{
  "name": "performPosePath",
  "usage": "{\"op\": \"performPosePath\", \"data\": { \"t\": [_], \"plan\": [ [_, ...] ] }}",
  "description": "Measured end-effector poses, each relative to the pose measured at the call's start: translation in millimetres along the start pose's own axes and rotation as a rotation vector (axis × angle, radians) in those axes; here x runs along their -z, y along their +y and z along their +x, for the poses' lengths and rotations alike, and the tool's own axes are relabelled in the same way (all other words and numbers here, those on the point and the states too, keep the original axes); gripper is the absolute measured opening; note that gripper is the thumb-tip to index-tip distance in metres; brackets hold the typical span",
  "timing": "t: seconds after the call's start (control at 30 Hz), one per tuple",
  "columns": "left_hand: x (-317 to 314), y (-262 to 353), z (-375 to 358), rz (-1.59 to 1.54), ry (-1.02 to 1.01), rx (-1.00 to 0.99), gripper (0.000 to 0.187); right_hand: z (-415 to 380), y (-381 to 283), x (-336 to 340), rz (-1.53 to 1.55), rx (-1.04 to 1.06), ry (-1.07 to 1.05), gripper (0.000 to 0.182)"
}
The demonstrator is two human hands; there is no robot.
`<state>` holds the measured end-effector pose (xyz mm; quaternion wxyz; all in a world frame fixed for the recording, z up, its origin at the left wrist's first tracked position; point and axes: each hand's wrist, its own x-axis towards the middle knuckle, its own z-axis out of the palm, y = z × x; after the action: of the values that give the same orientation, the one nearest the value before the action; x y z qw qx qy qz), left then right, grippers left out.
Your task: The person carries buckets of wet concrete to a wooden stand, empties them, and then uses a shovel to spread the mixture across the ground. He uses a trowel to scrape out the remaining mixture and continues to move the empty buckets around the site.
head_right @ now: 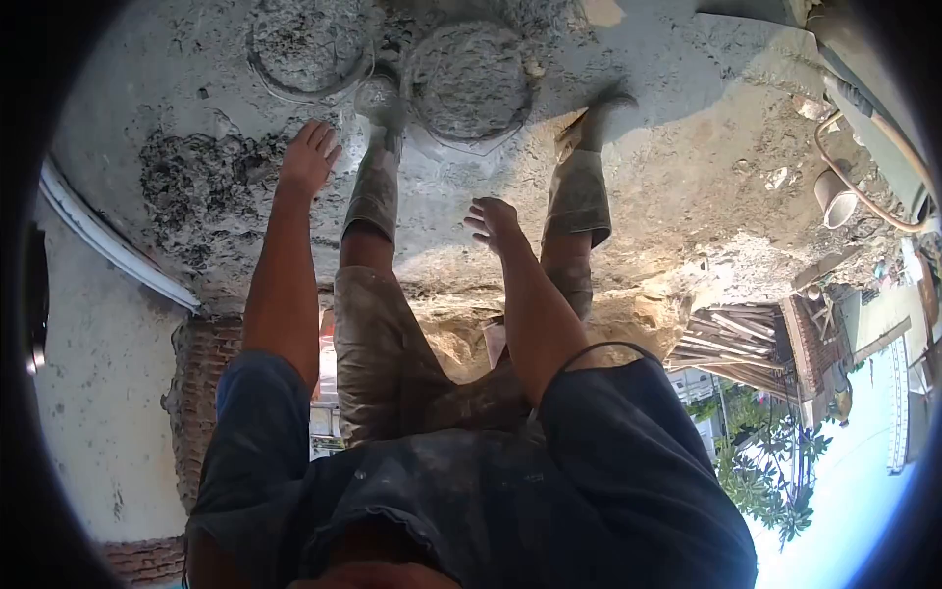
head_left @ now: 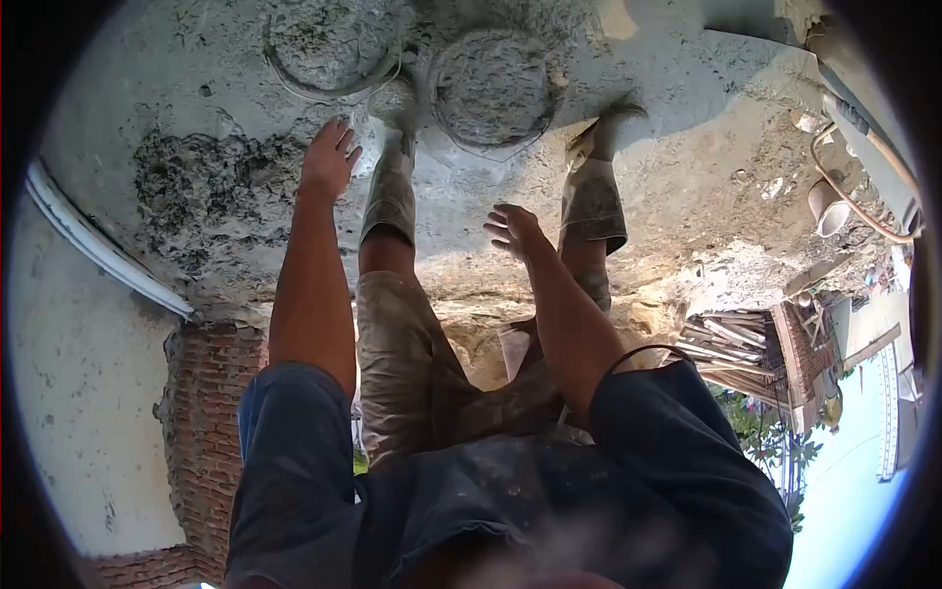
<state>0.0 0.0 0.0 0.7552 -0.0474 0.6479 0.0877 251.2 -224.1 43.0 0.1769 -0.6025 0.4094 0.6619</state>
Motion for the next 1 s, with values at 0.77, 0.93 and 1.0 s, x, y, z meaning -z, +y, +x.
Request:
{"op": "performPosePath", "data": {
  "t": [0.77,0.93,1.0],
  "plan": [
    [-129,139,-23,-0.737,-0.222,-0.498,0.044,-92,-56,-48,1.060,0.574,-0.395,0.043],
    [-138,95,-57,-0.740,0.204,-0.436,0.046,-145,15,68,1.153,0.629,-0.436,0.036],
    [-162,91,-53,-0.663,0.268,-0.365,0.045,-171,48,115,1.250,0.640,-0.361,0.033]
  ]
}}
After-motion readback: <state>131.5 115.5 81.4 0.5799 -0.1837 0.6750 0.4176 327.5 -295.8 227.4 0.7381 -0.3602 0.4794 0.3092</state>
